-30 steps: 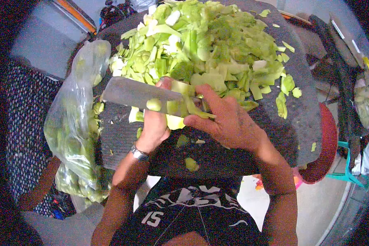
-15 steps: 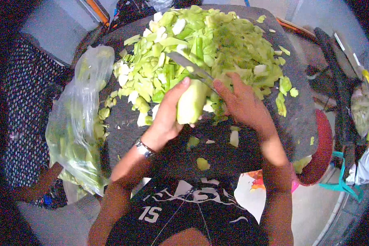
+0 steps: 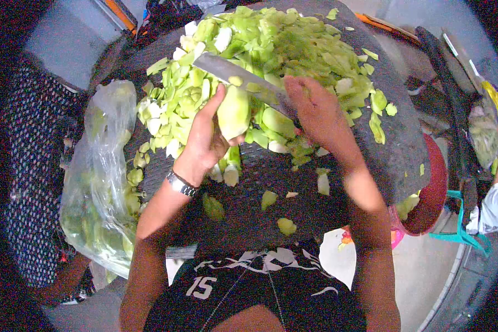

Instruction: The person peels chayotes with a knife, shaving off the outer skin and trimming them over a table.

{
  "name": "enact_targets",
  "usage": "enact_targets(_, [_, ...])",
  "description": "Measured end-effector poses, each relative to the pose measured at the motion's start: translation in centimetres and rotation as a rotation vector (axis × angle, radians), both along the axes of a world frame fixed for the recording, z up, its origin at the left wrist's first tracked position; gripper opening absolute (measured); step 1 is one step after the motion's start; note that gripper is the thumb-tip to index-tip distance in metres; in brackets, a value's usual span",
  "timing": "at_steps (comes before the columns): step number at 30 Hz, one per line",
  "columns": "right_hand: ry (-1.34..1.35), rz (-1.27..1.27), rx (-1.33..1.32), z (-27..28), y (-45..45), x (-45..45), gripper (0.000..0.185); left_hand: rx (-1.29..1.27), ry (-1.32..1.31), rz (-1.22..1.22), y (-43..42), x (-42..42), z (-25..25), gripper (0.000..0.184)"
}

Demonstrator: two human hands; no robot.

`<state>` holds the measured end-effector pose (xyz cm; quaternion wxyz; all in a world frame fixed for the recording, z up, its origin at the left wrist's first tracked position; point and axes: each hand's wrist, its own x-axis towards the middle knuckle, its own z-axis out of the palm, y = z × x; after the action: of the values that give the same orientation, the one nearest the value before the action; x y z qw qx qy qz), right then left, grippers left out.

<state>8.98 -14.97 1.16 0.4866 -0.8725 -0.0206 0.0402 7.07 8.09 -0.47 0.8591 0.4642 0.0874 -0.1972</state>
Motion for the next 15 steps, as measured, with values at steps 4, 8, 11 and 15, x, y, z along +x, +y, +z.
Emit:
enact_targets(4, [0.126,-0.061,-0.19,2.1,1.5,-1.1,0.051,-0.035,-0.041,-0.003,-0.4,-0.3,-0.3,0.04])
enact_targets(8, [-0.129,-0.122,-0.102,-2.7,-0.3,0.1,0.047,0.021,-0.073,-0.049,0.3,-0.5,-0.1,0.041])
enact_targets(11, [-0.115,-0.125,0.013,-2.7,-0.8,0.1,0.053,0.031,-0.024,-0.01,0.2,-0.5,0.1,0.042])
enact_targets(15, [0.018,-0.091,-0.001,0.8,0.9,-1.8,0.053,-0.007,-0.024,0.102,-0.3,0.2,-0.1,0.039])
